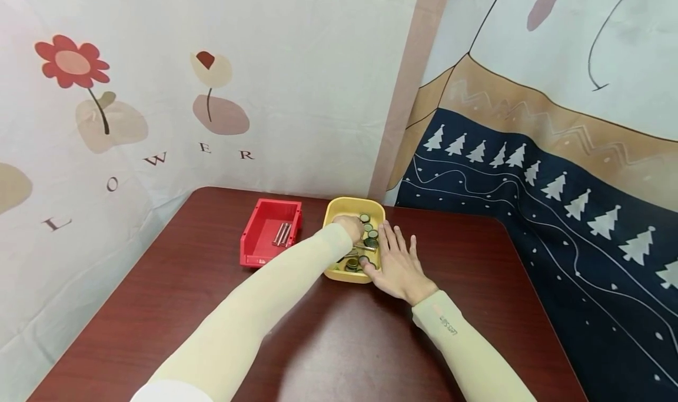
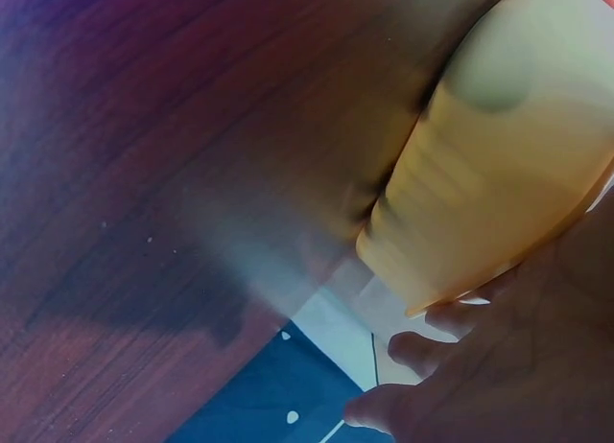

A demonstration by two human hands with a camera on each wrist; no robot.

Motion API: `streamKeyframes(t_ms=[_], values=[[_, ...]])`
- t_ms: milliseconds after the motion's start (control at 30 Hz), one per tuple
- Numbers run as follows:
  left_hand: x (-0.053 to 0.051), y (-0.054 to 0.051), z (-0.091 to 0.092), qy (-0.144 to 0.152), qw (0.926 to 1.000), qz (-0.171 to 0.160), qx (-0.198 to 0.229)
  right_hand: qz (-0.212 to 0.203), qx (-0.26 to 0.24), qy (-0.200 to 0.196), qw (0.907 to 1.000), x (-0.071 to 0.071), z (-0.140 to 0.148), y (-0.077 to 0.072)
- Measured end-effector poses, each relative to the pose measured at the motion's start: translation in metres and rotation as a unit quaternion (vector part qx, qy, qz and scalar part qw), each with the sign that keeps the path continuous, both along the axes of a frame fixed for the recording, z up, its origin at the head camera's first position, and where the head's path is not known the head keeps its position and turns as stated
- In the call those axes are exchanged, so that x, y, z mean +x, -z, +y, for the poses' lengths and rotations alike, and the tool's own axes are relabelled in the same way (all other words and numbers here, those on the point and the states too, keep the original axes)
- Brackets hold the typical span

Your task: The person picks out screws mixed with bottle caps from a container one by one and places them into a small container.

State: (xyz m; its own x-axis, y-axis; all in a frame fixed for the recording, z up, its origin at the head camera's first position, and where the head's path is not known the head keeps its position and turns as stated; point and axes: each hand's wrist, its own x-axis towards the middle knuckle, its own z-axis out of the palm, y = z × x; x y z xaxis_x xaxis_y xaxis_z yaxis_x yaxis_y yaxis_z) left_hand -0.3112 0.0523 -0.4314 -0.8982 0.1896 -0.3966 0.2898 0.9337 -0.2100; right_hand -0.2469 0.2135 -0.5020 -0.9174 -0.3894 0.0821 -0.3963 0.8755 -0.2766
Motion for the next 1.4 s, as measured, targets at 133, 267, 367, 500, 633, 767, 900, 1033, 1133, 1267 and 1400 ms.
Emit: streamKeyframes(t_ms=[133,267,367,500,633,767,900,1033,1133,1267,1400], values=[[-0.055,0.056,-0.002,0.005,0.9995,-0.027,0.017,-0.004,-0.001,0.000,1.0000,0.001,-0.002,0.000],[-0.087,0.087,-0.009,0.035,0.9984,-0.018,0.040,-0.006,0.002,0.000,1.0000,0.000,-0.002,0.000],[-0.083,0.080,-0.016,0.068,0.9962,0.012,0.053,-0.008,0.003,0.001,1.0000,-0.001,-0.001,0.000],[-0.081,0.073,-0.026,0.098,0.9898,0.039,0.096,-0.013,-0.002,0.001,0.9999,-0.001,-0.001,0.000],[-0.085,0.069,-0.034,0.098,0.9851,0.053,0.131,-0.014,-0.004,-0.001,0.9999,-0.001,-0.001,0.000],[-0.075,0.051,-0.038,0.084,0.9856,0.058,0.135,-0.017,-0.005,0.001,0.9998,-0.001,-0.001,0.000],[-0.072,0.036,-0.046,0.083,0.9827,0.054,0.157,-0.011,-0.003,0.004,0.9999,-0.001,-0.001,0.002],[-0.046,0.006,-0.057,0.048,0.9740,0.050,0.216,-0.011,-0.004,0.004,0.9999,-0.001,-0.001,0.002],[-0.021,-0.016,-0.065,0.015,0.9633,0.042,0.265,-0.014,-0.002,0.004,0.9999,-0.001,-0.001,0.001],[-0.008,-0.026,-0.072,0.001,0.9457,0.022,0.324,-0.013,-0.003,0.006,0.9999,-0.001,-0.001,0.001],[-0.009,-0.027,-0.078,-0.005,0.9277,-0.007,0.373,-0.018,-0.010,0.007,0.9998,0.000,-0.002,0.001]])
